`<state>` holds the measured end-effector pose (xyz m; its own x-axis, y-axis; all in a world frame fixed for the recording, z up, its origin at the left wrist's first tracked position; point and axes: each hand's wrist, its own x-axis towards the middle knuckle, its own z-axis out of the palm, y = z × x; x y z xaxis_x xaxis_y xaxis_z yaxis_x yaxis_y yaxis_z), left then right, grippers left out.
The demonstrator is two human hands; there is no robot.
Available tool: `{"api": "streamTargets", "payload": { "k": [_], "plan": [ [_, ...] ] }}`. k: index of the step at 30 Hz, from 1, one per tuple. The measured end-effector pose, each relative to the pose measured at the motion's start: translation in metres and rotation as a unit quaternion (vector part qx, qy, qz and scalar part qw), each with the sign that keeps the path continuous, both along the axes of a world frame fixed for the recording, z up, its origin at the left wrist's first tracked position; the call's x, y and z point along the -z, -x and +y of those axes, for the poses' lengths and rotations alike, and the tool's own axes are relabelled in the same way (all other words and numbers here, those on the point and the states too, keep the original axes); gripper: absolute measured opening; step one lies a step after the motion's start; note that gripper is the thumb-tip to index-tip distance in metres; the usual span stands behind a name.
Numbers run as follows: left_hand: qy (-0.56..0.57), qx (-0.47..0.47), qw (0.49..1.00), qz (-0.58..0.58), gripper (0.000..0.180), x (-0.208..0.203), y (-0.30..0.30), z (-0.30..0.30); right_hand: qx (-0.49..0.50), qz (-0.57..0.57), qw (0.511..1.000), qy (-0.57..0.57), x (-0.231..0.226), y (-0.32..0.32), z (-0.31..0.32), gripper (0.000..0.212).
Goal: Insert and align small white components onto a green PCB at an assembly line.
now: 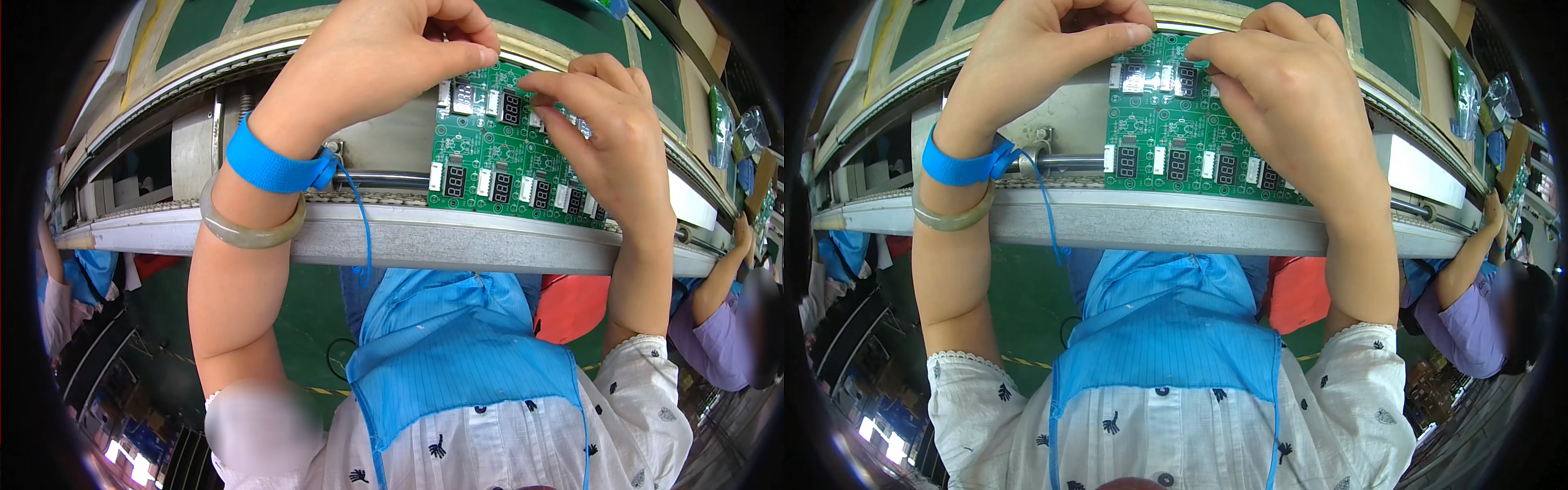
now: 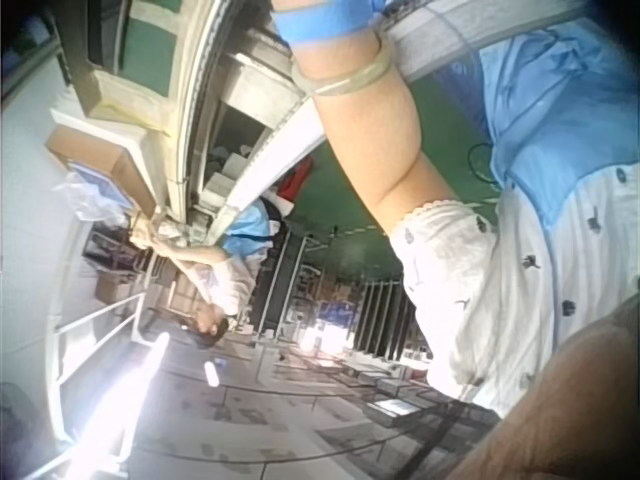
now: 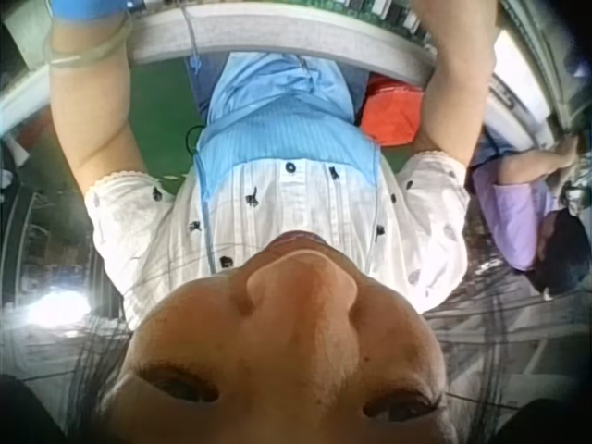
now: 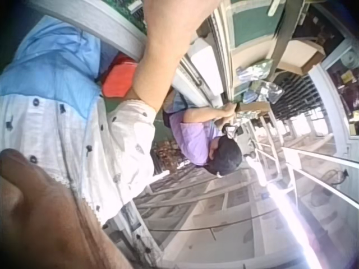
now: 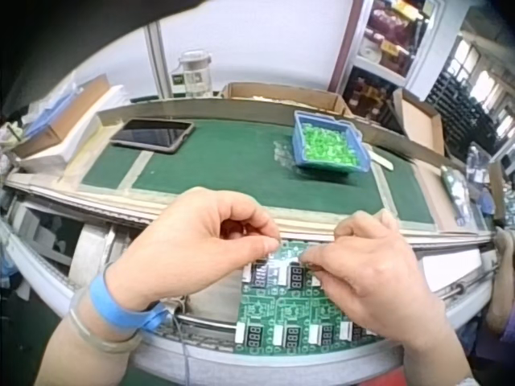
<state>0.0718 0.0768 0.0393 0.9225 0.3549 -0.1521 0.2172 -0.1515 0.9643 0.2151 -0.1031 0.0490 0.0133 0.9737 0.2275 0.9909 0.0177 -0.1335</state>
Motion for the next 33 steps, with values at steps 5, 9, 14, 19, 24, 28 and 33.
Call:
{"api": "streamTargets", "payload": {
  "k": [5,9,14,19,24,28,33],
  "plan": [
    [0.011,-0.006,1.0,0.002,0.014,-0.002,0.001,0.0,-0.008,-0.053,0.999,0.0,-0.004,0.003,0.0,0.028],
    [-0.008,-0.001,1.0,0.0,0.015,-0.005,0.0,0.0,-0.008,-0.061,0.998,-0.004,-0.006,0.008,0.0,0.028],
    [-0.026,0.001,1.0,0.001,0.015,-0.005,0.001,-0.001,-0.005,-0.073,0.997,-0.008,-0.006,0.01,0.0,0.029],
    [-0.046,0.005,0.999,-0.001,0.016,-0.006,0.001,-0.001,0.016,-0.05,0.999,-0.001,-0.005,0.011,0.001,0.029],
    [-0.038,0.008,0.999,0.012,0.016,-0.008,0.001,0.0,0.017,-0.053,0.998,0.002,-0.006,0.011,0.003,0.03],
    [-0.023,0.008,1.0,0.011,0.016,-0.006,0.001,0.0,0.015,-0.058,0.998,0.004,-0.006,0.01,0.003,0.029],
    [-0.03,0.006,1.0,0.003,0.016,-0.004,0.001,0.0,0.012,-0.042,0.999,0.004,-0.005,0.008,0.003,0.029]
  ]
}}
